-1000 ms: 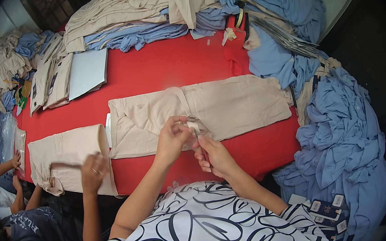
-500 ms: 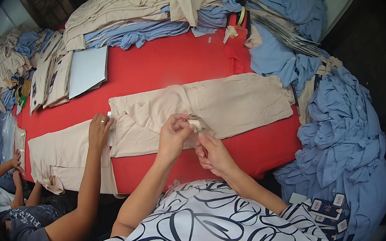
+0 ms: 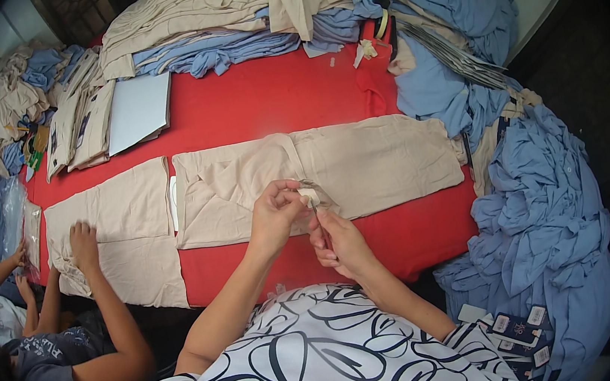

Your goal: The person folds a light-colored garment on a red surface, using a cardboard template and shears to trim loose threads. The person aligns the garment, places the template, folds the fabric around it, and then removes the template before placing a tag on the folded item.

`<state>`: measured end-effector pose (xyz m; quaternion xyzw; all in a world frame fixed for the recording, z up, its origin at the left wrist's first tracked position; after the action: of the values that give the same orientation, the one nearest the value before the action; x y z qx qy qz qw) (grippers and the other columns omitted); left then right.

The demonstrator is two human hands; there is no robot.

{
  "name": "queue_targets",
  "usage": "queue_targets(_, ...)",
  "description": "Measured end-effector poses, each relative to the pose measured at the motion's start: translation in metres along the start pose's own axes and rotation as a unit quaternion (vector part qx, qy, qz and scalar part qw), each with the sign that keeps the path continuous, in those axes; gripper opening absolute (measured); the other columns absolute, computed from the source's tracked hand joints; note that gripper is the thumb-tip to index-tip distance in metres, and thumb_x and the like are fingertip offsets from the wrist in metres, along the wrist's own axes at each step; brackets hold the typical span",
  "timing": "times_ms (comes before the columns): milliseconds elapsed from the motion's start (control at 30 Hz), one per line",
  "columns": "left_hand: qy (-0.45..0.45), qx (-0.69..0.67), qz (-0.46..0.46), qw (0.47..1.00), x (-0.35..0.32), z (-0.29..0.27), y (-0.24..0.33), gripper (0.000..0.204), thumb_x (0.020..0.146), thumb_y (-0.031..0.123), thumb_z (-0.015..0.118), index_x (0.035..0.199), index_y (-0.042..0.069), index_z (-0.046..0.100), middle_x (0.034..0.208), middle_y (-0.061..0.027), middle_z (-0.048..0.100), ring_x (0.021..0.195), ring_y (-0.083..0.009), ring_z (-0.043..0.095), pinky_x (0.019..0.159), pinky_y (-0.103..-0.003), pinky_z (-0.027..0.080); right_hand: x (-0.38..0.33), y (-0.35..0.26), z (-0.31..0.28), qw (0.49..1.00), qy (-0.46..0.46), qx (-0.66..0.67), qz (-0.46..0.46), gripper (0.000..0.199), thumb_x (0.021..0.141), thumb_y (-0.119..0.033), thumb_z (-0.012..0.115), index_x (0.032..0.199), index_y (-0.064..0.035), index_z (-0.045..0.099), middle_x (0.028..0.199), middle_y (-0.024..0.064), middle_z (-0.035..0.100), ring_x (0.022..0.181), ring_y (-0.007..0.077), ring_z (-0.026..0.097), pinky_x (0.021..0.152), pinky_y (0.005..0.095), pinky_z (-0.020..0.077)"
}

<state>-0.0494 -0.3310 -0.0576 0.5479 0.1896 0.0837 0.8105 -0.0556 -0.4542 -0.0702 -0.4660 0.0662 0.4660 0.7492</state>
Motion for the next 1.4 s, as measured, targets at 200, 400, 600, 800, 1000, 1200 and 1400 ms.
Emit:
queue_targets(200,-0.012,0.044,0.027,0.999,-0.001,0.003,0.005,0.025,0.088,0.0,0.063,0.11,-0.004,0.052,0.079,-0.0036,0.062,0.078,-0.0096,0.063,0.071,-0.023,0.053,0.001,-0.002,-0.001,1.0,-0.008,0.008,0.02,0.03,0.104,-0.036,0.04,0.092,-0.0094,0.048,0.062,0.0015,0.044,0.037,0.0072,0.029,0.032,0.0213,0.0214)
queue_targets(400,-0.013,0.001,0.013,1.0,0.002,0.002,0.002,0.026,0.088,0.0,0.063,0.11,-0.005,0.052,0.079,-0.0037,0.063,0.076,-0.0096,0.063,0.07,-0.023,0.053,0.002,-0.006,-0.002,0.999,0.0,-0.038,-0.009,0.028,0.103,-0.035,0.042,0.091,-0.0103,0.046,0.062,0.001,0.043,0.038,0.0066,0.028,0.032,0.0208,0.0222)
queue_targets(600,-0.011,-0.01,0.016,1.0,0.003,0.001,0.0,0.027,0.087,0.001,0.064,0.111,-0.006,0.053,0.078,-0.0036,0.063,0.075,-0.0095,0.063,0.07,-0.023,0.053,0.004,-0.004,-0.004,0.999,0.008,-0.046,-0.02,0.028,0.103,-0.034,0.042,0.09,-0.01,0.046,0.063,0.0012,0.043,0.039,0.006,0.029,0.033,0.0205,0.0218)
queue_targets(800,-0.008,0.004,0.013,1.0,0.004,-0.002,-0.005,0.026,0.087,0.001,0.064,0.11,-0.006,0.053,0.078,-0.0037,0.063,0.075,-0.0096,0.063,0.069,-0.023,0.053,0.005,-0.003,-0.008,0.997,0.017,-0.066,-0.028,0.026,0.103,-0.031,0.043,0.091,-0.0091,0.048,0.061,0.0009,0.043,0.038,0.0065,0.028,0.032,0.0221,0.0205)
queue_targets(1000,-0.013,0.004,0.018,1.0,0.002,-0.001,0.001,0.024,0.088,0.001,0.063,0.109,-0.004,0.053,0.081,-0.0035,0.062,0.077,-0.0091,0.062,0.069,-0.022,0.051,0.0,-0.005,0.001,1.0,-0.013,-0.027,0.001,0.029,0.104,-0.034,0.039,0.094,-0.0084,0.048,0.064,0.0034,0.046,0.039,0.008,0.031,0.033,0.0217,0.0241)
queue_targets(1200,-0.013,0.022,0.045,0.999,0.0,0.002,0.003,0.023,0.089,0.001,0.063,0.109,-0.003,0.053,0.084,-0.0043,0.062,0.079,-0.0094,0.063,0.069,-0.022,0.05,0.001,-0.007,0.002,1.0,-0.017,-0.011,0.009,0.028,0.104,-0.033,0.04,0.092,-0.0089,0.048,0.063,0.0028,0.045,0.039,0.0081,0.03,0.033,0.0216,0.0233)
queue_targets(1400,-0.016,-0.003,0.037,0.999,0.0,0.002,0.003,0.022,0.089,0.001,0.062,0.108,-0.003,0.053,0.084,-0.0043,0.063,0.079,-0.0093,0.063,0.069,-0.021,0.05,0.004,-0.006,-0.002,0.999,-0.009,-0.032,0.001,0.027,0.104,-0.033,0.04,0.092,-0.0096,0.047,0.062,0.0024,0.045,0.038,0.0074,0.028,0.033,0.021,0.0236)
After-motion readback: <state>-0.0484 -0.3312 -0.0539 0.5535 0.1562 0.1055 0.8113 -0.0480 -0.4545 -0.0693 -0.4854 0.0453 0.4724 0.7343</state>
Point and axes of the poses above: each hand's wrist, its own x-axis towards the middle knuckle, its own z-axis out of the palm, y = z × x, the point moved 9 cm from there along x, towards the middle knuckle
